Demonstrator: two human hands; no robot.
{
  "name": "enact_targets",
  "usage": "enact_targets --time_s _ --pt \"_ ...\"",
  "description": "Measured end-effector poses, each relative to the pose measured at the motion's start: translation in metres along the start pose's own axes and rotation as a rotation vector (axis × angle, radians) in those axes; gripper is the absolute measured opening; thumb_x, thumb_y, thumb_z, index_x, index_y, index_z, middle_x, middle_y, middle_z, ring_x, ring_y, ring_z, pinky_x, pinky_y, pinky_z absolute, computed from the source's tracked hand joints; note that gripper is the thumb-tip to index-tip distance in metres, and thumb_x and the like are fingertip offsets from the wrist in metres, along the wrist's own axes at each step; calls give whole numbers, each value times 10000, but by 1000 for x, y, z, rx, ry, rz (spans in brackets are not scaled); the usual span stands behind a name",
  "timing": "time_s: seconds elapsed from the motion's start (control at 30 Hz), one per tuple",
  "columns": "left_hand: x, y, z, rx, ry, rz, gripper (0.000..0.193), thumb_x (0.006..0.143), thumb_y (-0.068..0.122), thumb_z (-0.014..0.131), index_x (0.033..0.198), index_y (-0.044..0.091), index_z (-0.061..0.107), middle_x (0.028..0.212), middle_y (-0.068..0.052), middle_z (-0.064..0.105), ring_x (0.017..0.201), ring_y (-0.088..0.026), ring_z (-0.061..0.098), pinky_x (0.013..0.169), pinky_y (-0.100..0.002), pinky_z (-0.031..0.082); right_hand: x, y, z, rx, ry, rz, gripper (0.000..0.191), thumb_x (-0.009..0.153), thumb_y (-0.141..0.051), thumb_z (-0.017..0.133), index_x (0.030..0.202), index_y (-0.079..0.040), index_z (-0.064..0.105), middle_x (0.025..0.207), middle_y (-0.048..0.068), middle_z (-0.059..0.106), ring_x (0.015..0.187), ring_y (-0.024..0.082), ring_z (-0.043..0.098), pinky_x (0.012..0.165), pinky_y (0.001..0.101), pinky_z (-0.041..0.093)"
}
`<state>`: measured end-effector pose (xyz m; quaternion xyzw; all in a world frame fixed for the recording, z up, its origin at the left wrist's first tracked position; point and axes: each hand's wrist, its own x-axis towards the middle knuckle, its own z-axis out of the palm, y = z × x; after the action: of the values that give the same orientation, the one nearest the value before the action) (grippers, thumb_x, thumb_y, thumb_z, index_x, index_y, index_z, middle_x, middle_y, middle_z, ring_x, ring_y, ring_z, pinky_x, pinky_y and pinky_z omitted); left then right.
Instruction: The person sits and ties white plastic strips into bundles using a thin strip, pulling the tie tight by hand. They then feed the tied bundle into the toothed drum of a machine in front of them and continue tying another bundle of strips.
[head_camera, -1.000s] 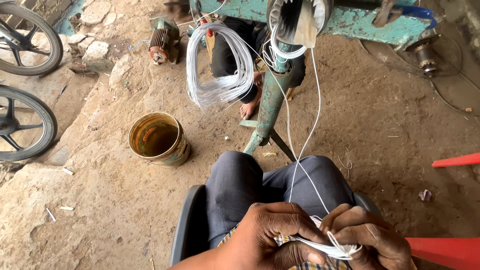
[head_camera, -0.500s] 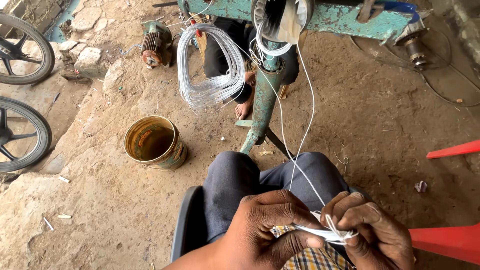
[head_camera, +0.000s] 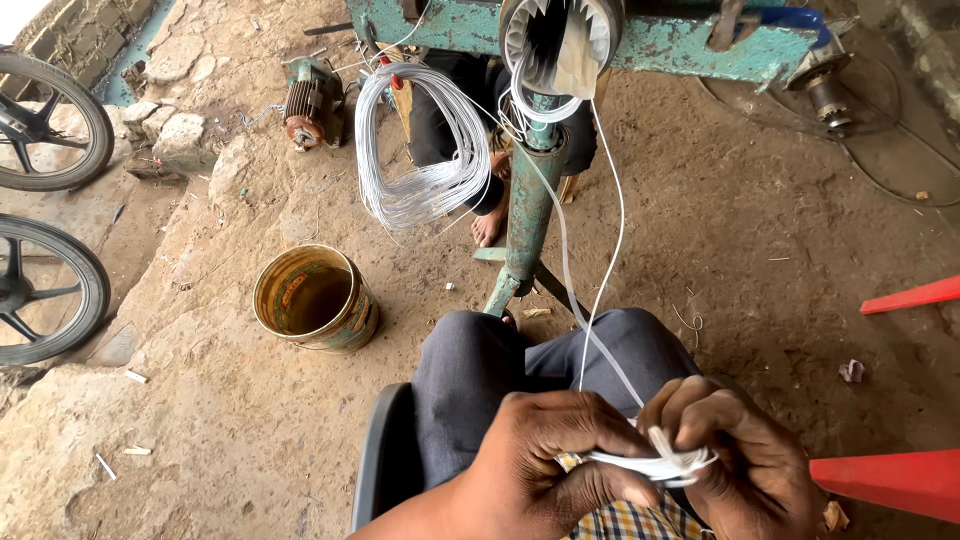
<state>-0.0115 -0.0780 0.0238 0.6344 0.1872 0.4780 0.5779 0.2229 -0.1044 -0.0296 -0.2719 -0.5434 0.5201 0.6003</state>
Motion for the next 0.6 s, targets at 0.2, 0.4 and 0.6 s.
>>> enact_targets --time_s 0.2,0.4,0.6 --pt "0 -1 1 -62 30 24 197 1032 185 765 1106 2 754 969 -110 749 917 -206 770 822 -291 605 -5 31 -4 -258 4 -126 180 1074 -183 641 1115 -9 659 1050 139 736 973 203 733 882 376 607" --pt "-2 2 -2 119 62 102 177 1098 161 680 1176 9 728 1028 -118 737 983 -236 773 857 -303 619 -14 46 -16 -355 56 -195 229 1074 -222 625 1126 -16 709 975 114 764 913 160 734 898 352 606" --pt "2 -5 2 285 145 141 145 1081 140 651 1126 7 688 973 -113 722 907 -247 762 776 -324 602 -11 42 -24 -294 61 1 251 1015 -190 692 1099 40 751 896 125 727 771 116 645 669 283 555"
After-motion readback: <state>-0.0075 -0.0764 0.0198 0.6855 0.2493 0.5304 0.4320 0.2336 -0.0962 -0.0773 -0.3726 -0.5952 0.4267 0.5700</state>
